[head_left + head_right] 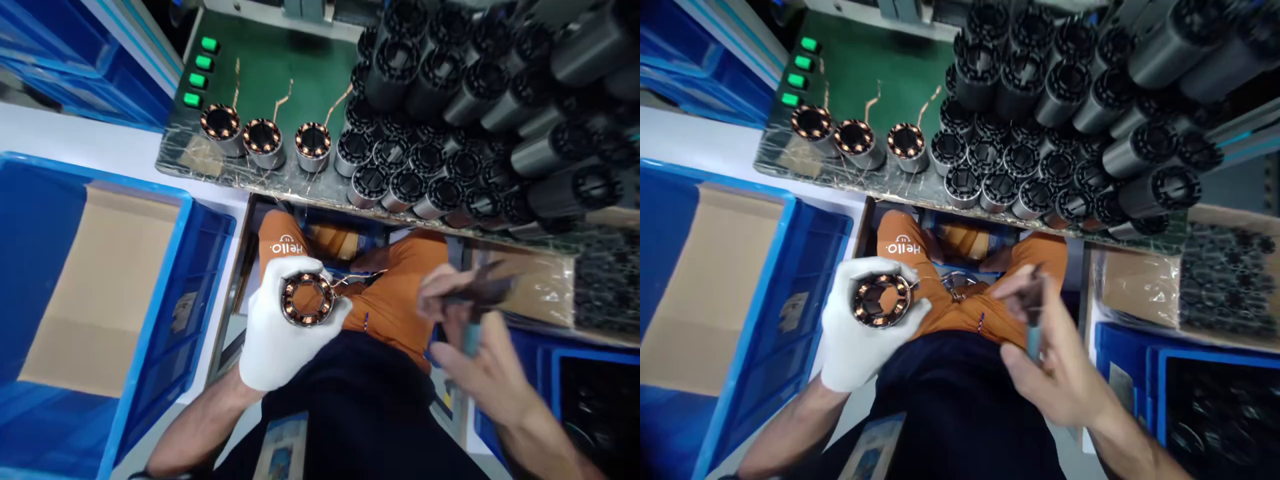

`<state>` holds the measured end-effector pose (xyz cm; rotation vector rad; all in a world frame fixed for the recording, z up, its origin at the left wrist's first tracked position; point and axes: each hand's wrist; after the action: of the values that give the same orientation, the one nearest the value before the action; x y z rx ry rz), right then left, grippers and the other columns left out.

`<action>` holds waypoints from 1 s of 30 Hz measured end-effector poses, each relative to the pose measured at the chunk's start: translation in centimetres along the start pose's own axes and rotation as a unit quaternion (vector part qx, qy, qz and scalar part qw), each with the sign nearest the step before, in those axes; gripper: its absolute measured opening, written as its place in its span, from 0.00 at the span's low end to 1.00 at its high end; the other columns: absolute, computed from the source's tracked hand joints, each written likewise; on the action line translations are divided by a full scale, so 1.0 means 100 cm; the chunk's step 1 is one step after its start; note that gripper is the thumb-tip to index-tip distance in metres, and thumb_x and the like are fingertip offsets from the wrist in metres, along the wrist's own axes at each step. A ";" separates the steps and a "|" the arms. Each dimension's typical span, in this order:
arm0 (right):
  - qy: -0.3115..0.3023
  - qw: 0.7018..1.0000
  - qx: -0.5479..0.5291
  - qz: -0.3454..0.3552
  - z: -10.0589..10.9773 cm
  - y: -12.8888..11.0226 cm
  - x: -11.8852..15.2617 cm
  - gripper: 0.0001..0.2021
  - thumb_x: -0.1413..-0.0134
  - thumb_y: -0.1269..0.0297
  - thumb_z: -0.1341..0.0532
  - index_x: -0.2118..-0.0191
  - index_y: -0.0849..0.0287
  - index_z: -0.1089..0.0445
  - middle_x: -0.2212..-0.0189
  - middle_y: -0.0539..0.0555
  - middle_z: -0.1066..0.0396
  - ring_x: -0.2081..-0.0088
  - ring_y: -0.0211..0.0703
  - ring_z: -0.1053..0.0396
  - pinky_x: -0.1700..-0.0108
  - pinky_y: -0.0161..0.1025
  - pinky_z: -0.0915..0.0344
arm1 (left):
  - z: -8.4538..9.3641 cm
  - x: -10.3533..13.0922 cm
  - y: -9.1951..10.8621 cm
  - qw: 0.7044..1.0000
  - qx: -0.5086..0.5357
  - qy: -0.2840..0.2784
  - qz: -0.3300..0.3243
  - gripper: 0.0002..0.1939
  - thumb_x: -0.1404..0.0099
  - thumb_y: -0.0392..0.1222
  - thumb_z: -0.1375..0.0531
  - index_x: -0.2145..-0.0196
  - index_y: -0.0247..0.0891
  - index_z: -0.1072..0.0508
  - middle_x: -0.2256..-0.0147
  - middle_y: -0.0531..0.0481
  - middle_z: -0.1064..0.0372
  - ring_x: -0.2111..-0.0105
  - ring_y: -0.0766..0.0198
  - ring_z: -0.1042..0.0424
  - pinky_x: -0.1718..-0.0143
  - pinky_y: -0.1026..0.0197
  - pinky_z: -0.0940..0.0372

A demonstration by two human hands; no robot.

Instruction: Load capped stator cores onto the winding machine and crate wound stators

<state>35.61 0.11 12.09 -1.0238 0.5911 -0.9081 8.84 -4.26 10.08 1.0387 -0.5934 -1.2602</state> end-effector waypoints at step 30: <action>-0.100 0.916 -0.308 -0.238 -0.073 0.092 -0.026 0.30 0.27 0.38 0.33 0.39 0.61 0.18 0.66 0.52 0.18 0.74 0.40 0.26 0.71 0.38 0.26 | -0.038 0.004 -0.043 0.985 -0.123 -0.098 -0.069 0.17 0.34 0.45 0.26 0.51 0.44 0.24 0.57 0.52 0.15 0.59 0.57 0.13 0.44 0.51 0.19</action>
<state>31.86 1.03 0.68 -1.8673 0.4653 -1.0442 10.12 -3.36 4.55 0.7655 -0.5045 -1.5281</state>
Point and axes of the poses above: each hand's wrist, its own x-axis away from the middle knuckle, its own z-axis out of the back of the hand, y = z × x
